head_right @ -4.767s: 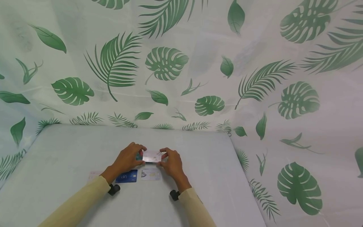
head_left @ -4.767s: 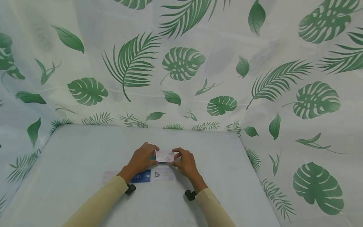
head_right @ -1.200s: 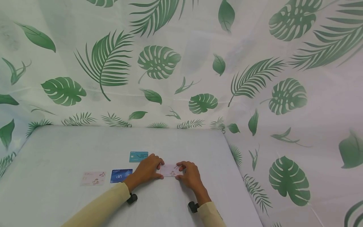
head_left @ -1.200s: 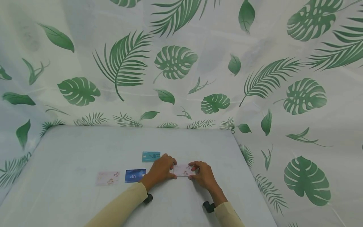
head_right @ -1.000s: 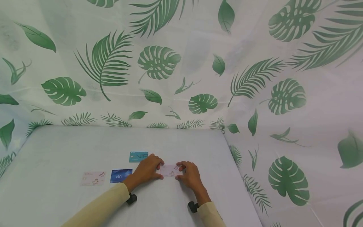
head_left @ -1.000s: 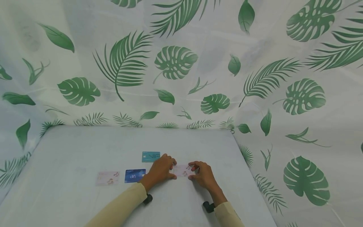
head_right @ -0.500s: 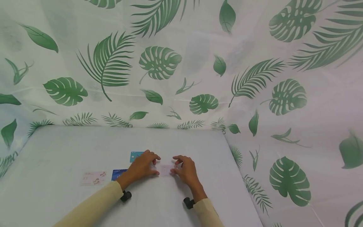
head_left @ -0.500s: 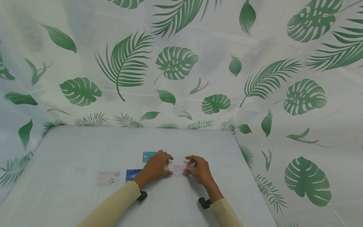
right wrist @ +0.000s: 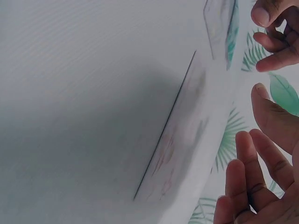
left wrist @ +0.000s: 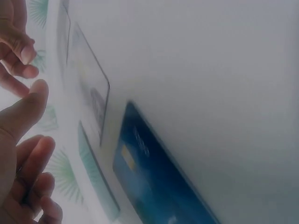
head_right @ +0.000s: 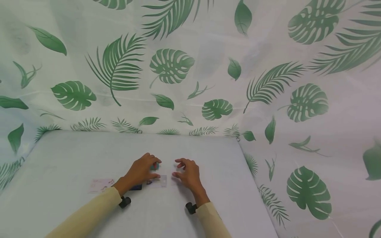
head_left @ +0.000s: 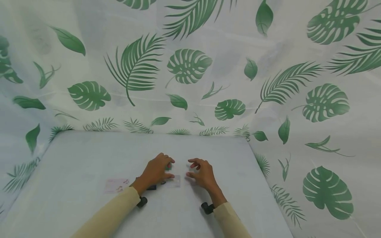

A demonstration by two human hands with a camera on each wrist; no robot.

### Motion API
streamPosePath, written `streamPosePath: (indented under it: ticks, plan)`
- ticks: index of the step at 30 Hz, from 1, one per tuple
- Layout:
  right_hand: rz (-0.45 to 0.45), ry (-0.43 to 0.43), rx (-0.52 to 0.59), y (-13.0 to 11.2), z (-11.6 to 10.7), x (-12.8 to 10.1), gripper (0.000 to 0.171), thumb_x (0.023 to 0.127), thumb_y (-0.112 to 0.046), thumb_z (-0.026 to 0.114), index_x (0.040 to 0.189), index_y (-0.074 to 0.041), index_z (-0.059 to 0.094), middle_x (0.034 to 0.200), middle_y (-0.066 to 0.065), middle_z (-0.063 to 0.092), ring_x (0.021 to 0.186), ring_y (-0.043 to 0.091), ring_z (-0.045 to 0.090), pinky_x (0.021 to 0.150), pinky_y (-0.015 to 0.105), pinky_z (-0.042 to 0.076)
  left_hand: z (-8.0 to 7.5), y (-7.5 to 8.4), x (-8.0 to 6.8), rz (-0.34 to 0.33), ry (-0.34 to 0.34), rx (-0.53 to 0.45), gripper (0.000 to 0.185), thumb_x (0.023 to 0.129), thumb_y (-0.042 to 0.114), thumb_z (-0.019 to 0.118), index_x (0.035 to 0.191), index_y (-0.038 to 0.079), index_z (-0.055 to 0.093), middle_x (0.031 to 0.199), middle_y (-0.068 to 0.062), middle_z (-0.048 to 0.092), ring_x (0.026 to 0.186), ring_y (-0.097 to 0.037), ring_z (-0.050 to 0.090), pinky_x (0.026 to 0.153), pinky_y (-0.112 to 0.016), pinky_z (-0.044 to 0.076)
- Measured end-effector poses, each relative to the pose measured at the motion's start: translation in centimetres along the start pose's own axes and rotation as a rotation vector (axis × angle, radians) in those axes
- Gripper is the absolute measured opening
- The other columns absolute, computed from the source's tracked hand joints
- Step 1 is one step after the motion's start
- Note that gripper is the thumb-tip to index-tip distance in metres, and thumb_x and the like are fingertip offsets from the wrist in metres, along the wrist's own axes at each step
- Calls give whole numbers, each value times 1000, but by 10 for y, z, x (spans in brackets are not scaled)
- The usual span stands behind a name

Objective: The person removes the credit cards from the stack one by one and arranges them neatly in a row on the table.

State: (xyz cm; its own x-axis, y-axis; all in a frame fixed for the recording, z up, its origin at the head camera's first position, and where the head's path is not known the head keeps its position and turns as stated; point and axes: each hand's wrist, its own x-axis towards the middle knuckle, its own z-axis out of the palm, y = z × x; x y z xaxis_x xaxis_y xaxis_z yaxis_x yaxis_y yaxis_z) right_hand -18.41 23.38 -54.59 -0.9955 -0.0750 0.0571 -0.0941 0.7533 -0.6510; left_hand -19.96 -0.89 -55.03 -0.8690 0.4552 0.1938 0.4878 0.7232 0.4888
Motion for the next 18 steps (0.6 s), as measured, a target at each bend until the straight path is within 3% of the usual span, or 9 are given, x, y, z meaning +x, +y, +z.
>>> streamPosePath:
  ticks: [18]
  plan:
    - [11,-10,-30,-24,21,15,52,78,-15,95,127,-20,76,100,-2,75,95,18,59,86,36,46,-15,-34,-10,-53,30,69,57,77,38,96,125,14,75,94,5,68,87,-10,49,80,-33,53]
